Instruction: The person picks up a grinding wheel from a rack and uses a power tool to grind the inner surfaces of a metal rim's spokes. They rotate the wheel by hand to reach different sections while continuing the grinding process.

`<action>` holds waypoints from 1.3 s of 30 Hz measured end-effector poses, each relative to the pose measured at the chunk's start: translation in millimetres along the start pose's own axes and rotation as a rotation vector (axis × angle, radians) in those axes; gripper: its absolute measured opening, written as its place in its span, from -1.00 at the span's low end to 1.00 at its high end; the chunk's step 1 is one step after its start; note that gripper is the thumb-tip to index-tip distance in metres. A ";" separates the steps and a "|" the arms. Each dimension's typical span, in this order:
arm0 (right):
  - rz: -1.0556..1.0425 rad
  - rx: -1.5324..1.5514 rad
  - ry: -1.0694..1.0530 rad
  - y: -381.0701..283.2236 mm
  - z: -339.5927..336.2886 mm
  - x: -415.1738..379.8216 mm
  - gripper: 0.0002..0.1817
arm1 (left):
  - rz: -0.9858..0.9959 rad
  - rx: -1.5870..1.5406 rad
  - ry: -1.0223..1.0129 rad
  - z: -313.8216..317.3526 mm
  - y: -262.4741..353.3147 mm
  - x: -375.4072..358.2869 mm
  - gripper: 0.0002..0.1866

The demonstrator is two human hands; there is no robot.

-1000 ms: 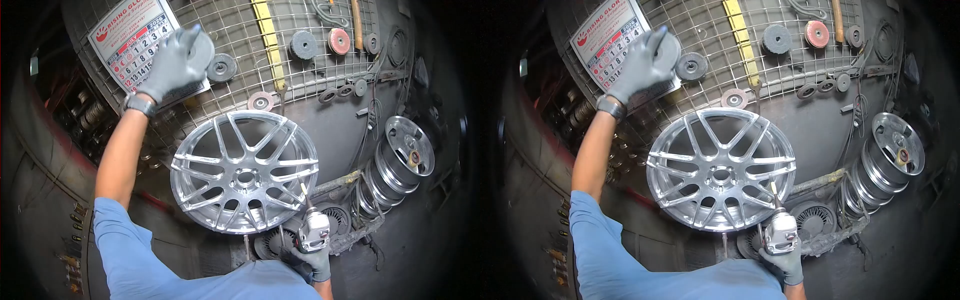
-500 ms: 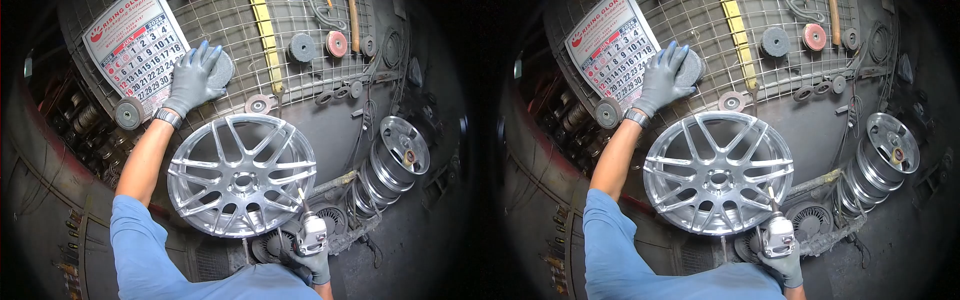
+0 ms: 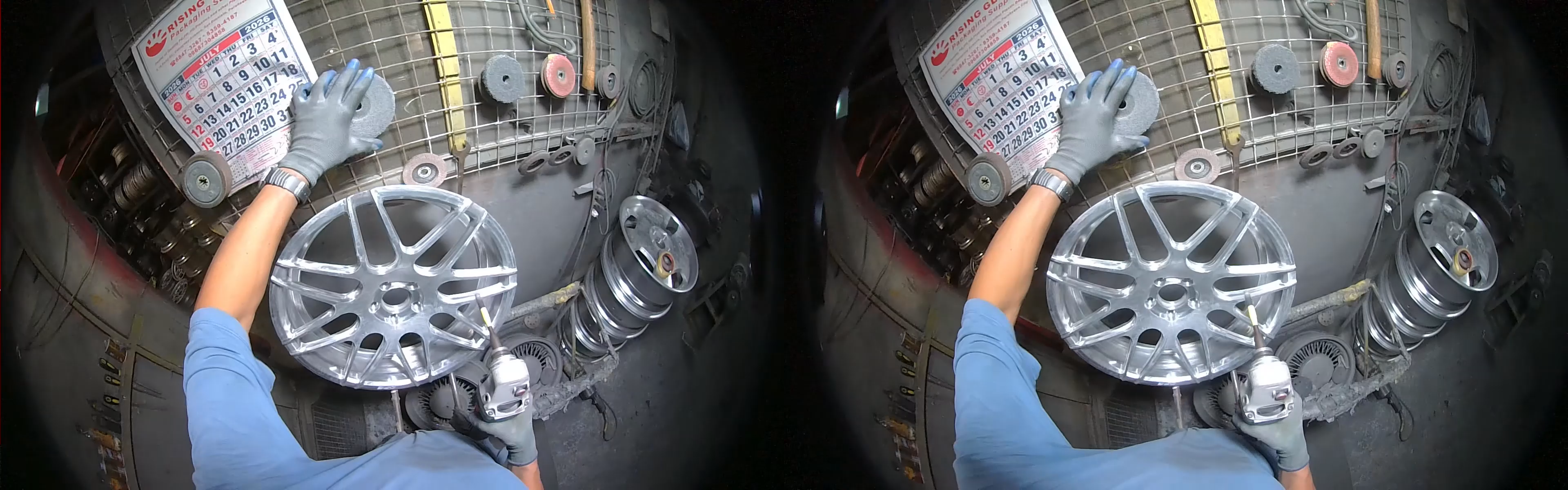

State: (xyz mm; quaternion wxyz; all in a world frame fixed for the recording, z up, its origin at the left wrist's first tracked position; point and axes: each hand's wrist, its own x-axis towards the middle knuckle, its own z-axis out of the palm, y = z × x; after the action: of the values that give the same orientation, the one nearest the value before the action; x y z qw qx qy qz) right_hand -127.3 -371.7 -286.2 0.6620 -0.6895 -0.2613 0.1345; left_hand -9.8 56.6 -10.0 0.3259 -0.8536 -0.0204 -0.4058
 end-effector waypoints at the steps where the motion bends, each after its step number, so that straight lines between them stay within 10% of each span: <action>1: 0.007 0.036 0.020 -0.9 -0.2 -0.3 -0.39 | -0.001 -0.002 -0.002 4.0 -0.2 -1.9 0.27; 15: 0.079 0.117 0.041 -11.0 -4.4 -4.4 -0.43 | 0.022 -0.059 -0.009 -32.1 36.0 -60.6 -0.20; 21: 0.083 0.078 -0.015 5.7 -4.4 0.7 -0.40 | 0.009 -0.506 -0.170 -78.7 69.8 -128.7 -0.57; 26: 0.109 0.062 -0.135 3.9 4.2 12.8 -0.35 | -0.387 -1.037 -0.220 -111.4 96.7 -184.5 -0.78; 29: 0.118 -0.015 -0.238 6.2 9.1 23.4 -0.28 | -0.499 -1.304 -0.353 -123.5 114.6 -224.5 -0.68; 33: 0.135 -0.153 -0.343 -14.5 34.3 48.9 -0.18 | -0.593 -1.902 -0.762 -125.1 154.1 -270.8 -0.08; 36: 0.093 -0.180 -0.397 -15.0 53.2 71.5 -0.15 | -0.418 -1.856 -0.616 -121.7 180.2 -278.6 0.19; 39: 0.027 -0.245 -0.401 -30.0 75.2 90.7 -0.18 | -0.684 -2.276 -0.547 -107.3 206.8 -282.8 0.20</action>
State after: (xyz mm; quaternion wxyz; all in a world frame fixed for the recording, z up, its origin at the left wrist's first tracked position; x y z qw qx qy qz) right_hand -97.6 -259.8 -248.8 0.5063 -0.7277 -0.3928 0.2446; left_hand -210.3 -102.7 -272.2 -0.7470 -0.6595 0.0550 -0.0635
